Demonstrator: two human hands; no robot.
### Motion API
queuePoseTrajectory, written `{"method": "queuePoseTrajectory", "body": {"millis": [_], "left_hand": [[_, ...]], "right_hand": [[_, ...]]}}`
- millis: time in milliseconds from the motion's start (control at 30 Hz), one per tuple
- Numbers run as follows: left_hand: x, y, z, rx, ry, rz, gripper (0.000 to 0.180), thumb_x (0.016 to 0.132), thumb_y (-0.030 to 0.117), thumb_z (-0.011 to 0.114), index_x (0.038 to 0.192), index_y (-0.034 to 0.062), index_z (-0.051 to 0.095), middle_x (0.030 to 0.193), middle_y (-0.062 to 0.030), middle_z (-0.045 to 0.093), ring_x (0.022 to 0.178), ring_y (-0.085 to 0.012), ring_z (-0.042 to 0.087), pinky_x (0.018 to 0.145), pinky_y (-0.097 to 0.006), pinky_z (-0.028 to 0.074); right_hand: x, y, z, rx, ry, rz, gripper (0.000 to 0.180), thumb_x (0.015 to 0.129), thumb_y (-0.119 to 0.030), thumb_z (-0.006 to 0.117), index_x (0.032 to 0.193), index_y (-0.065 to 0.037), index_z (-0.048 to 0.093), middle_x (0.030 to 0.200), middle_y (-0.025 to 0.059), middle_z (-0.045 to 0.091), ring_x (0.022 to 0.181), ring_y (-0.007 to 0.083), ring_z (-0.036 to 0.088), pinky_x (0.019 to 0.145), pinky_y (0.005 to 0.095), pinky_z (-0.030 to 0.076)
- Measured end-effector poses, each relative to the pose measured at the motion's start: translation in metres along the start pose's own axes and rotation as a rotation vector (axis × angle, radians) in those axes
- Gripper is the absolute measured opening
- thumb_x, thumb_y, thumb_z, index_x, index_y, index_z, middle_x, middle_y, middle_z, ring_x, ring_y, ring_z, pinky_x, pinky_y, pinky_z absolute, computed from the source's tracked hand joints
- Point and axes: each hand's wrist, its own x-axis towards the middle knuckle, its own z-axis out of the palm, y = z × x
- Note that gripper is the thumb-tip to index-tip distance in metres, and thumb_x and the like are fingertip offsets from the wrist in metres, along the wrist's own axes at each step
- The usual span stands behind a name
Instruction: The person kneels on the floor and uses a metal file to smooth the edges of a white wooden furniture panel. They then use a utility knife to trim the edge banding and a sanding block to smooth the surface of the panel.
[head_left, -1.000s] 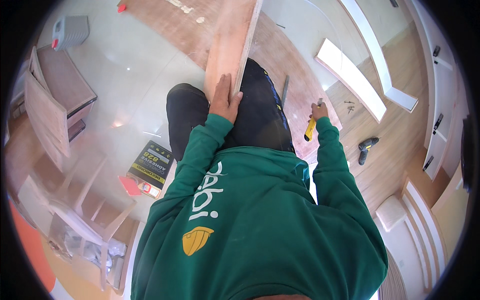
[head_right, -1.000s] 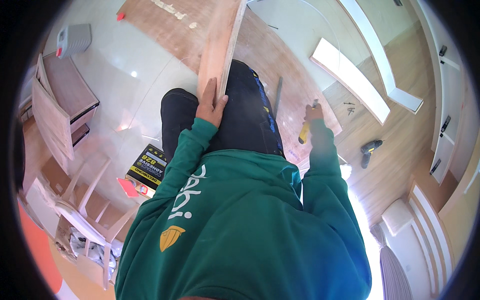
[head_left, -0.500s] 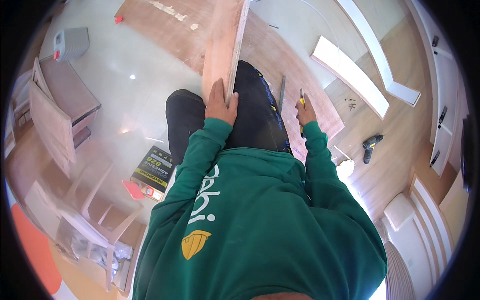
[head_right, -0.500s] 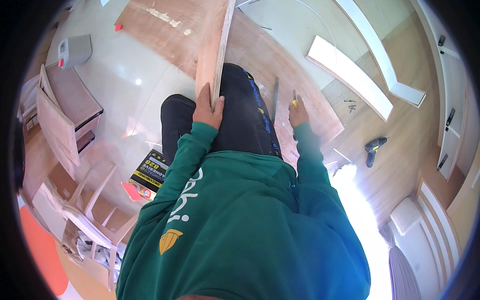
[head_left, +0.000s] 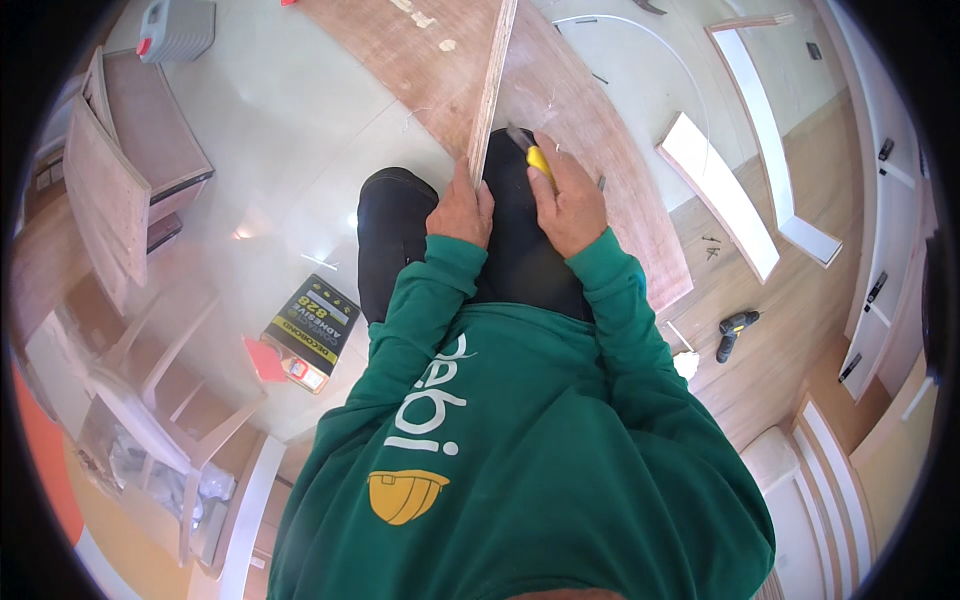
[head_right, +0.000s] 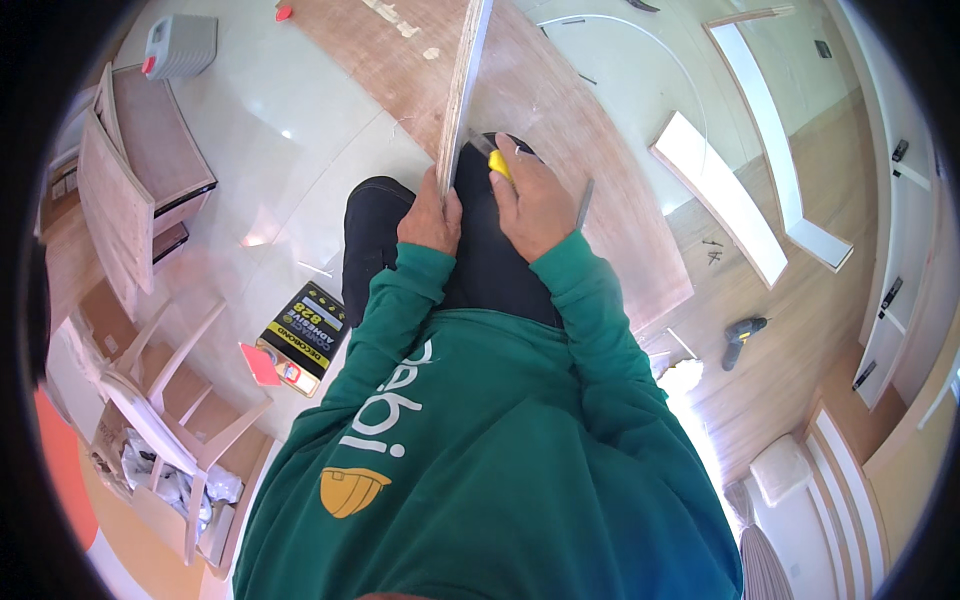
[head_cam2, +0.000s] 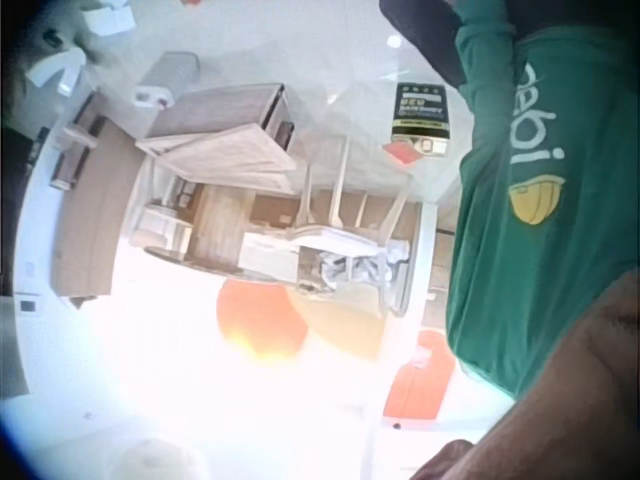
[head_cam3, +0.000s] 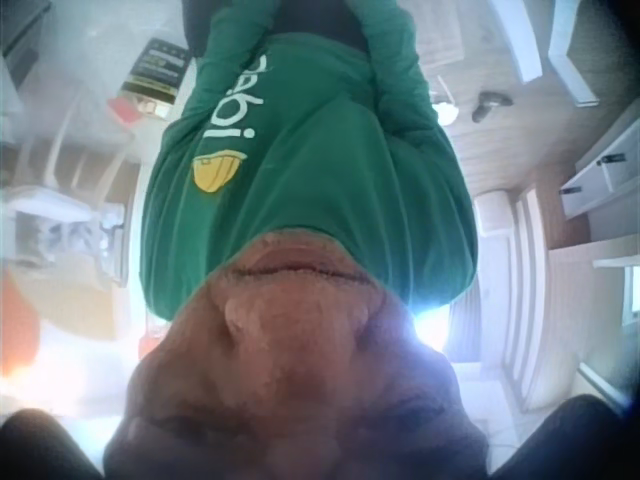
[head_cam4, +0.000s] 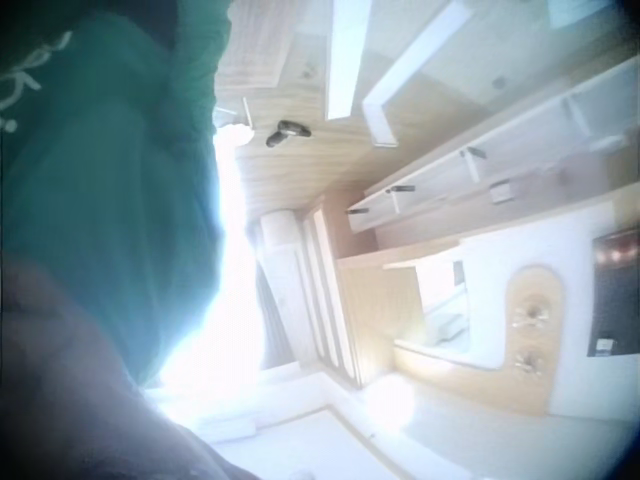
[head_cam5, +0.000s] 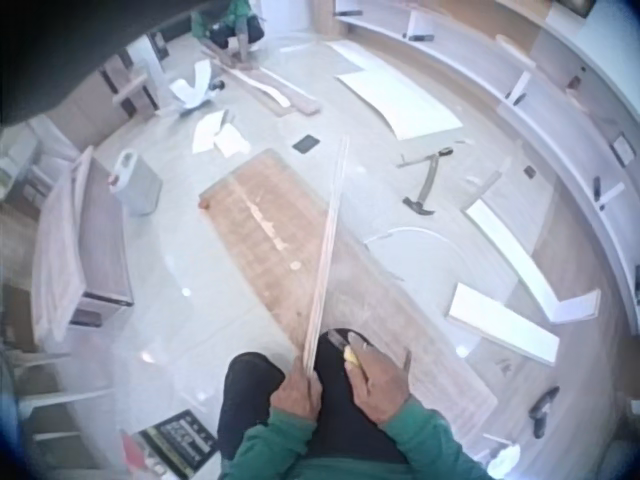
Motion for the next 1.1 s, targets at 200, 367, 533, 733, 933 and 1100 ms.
{"method": "queuePoseTrajectory", "body": {"millis": [200, 367, 533, 733, 933, 1100], "left_hand": [[-0.001, 0.005, 0.002, -0.116, -0.077, -0.121, 0.057, 0.087, 0.011, 0.058, 0.140, 0.0080, 0.036, 0.119, -0.0227, 0.057, 0.102, -0.0399, 0.060, 0.083, -0.049, 0.050], [0.000, 0.005, 0.004, -0.106, -0.064, -0.171, 0.056, 0.087, 0.011, 0.059, 0.138, 0.0094, 0.037, 0.118, -0.0222, 0.059, 0.101, -0.0404, 0.061, 0.082, -0.049, 0.050], [0.000, 0.004, 0.011, -0.098, -0.027, -0.165, 0.053, 0.089, 0.015, 0.059, 0.137, 0.0091, 0.038, 0.114, -0.0213, 0.061, 0.096, -0.0409, 0.062, 0.080, -0.049, 0.050], [-0.001, 0.004, 0.010, -0.089, -0.031, -0.163, 0.052, 0.090, 0.014, 0.057, 0.137, 0.0089, 0.038, 0.114, -0.0219, 0.061, 0.095, -0.0410, 0.063, 0.078, -0.050, 0.051], [-0.002, 0.003, 0.011, -0.076, -0.022, -0.131, 0.052, 0.090, 0.014, 0.058, 0.137, 0.0087, 0.037, 0.112, -0.0223, 0.061, 0.093, -0.0417, 0.063, 0.078, -0.050, 0.050], [-0.001, 0.003, 0.009, -0.073, -0.042, -0.153, 0.053, 0.089, 0.012, 0.058, 0.137, 0.0086, 0.037, 0.111, -0.0228, 0.061, 0.094, -0.0420, 0.062, 0.078, -0.050, 0.050]], "right_hand": [[0.014, -0.002, 0.018, -0.192, -0.018, -0.063, 0.035, 0.086, -0.011, 0.068, 0.120, -0.005, 0.064, 0.108, 0.0156, 0.067, 0.095, 0.0328, 0.062, 0.082, 0.0388, 0.050], [0.016, -0.004, 0.023, -0.243, 0.010, -0.061, 0.034, 0.083, -0.009, 0.070, 0.116, -0.006, 0.066, 0.105, 0.0133, 0.067, 0.092, 0.0322, 0.063, 0.080, 0.0385, 0.050], [0.030, 0.003, 0.029, -0.295, 0.054, -0.088, 0.034, 0.081, -0.010, 0.071, 0.115, -0.007, 0.067, 0.105, 0.0119, 0.067, 0.089, 0.0313, 0.063, 0.078, 0.0382, 0.051], [0.025, 0.006, 0.028, -0.242, 0.043, -0.079, 0.033, 0.081, -0.010, 0.071, 0.113, -0.007, 0.068, 0.103, 0.0114, 0.068, 0.088, 0.0309, 0.063, 0.076, 0.0382, 0.052], [0.051, 0.010, 0.033, -0.273, 0.124, -0.106, 0.032, 0.081, -0.010, 0.071, 0.112, -0.007, 0.069, 0.102, 0.0120, 0.068, 0.090, 0.0311, 0.064, 0.078, 0.0391, 0.052], [0.061, 0.012, 0.029, -0.287, 0.083, -0.097, 0.034, 0.080, -0.010, 0.071, 0.114, -0.007, 0.068, 0.101, 0.0119, 0.068, 0.090, 0.0308, 0.064, 0.077, 0.0387, 0.052]]}}
